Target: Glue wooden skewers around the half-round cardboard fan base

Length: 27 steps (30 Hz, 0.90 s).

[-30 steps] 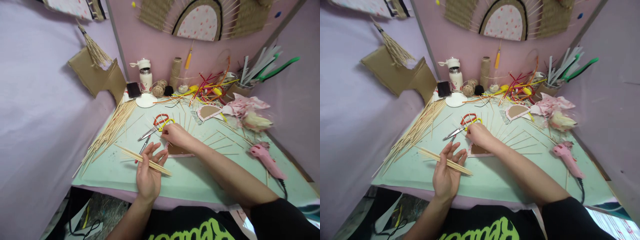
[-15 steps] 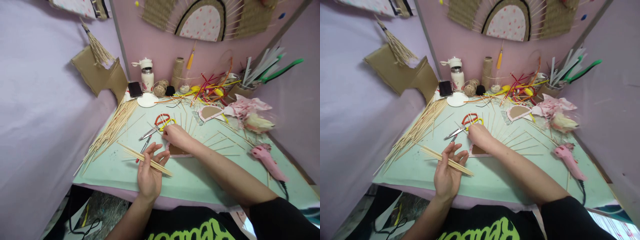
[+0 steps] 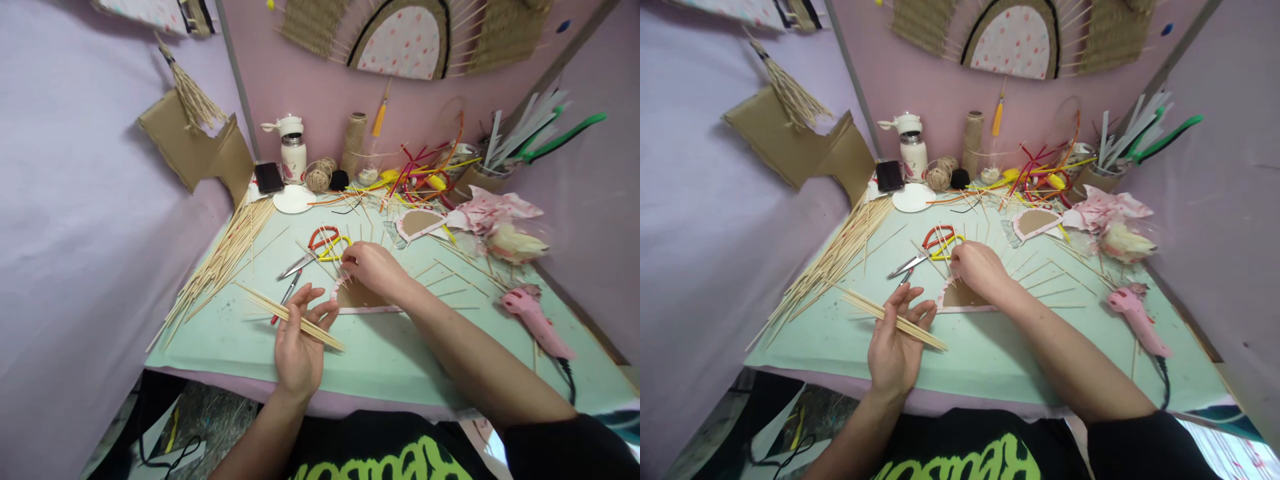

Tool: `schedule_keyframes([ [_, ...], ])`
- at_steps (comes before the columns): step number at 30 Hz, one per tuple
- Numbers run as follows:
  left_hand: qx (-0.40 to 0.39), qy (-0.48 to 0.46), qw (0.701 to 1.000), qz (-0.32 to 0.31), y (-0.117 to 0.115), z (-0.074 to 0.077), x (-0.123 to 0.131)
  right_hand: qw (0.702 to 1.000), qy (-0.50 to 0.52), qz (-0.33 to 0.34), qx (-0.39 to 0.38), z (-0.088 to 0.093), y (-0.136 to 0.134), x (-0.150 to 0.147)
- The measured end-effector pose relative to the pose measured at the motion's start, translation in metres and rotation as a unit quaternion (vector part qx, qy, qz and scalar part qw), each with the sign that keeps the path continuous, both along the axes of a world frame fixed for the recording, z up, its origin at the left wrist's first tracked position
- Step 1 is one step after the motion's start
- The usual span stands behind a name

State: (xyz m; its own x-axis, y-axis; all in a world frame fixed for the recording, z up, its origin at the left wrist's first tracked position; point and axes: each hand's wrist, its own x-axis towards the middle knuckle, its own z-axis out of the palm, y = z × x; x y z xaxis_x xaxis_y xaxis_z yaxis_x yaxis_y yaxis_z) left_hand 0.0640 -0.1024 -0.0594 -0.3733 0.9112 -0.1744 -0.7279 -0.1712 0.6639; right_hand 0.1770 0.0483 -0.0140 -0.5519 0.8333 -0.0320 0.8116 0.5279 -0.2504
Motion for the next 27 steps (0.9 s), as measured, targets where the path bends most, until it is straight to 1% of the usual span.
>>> schedule_keyframes([
  [3, -0.004, 0.006, 1.000, -0.001, 0.000, 0.000, 0.001, 1.000, 0.010, 0.015, -0.001, -0.005, -0.002, 0.004],
  [6, -0.004, 0.006, 1.000, -0.001, 0.000, 0.000, 0.001, 0.999, 0.011, 0.034, 0.009, -0.010, -0.003, 0.001],
  [12, -0.003, 0.004, 1.000, 0.000, -0.001, 0.002, 0.001, 0.999, -0.012, 0.036, 0.011, -0.016, -0.004, -0.004],
  [18, -0.005, 0.003, 1.000, 0.000, 0.000, 0.002, 0.001, 0.999, -0.019, 0.042, 0.013, -0.016, -0.004, -0.005],
  [27, -0.009, 0.014, 1.000, -0.004, 0.000, 0.000, 0.001, 0.999, -0.032, 0.041, 0.008, -0.011, -0.007, -0.006],
])
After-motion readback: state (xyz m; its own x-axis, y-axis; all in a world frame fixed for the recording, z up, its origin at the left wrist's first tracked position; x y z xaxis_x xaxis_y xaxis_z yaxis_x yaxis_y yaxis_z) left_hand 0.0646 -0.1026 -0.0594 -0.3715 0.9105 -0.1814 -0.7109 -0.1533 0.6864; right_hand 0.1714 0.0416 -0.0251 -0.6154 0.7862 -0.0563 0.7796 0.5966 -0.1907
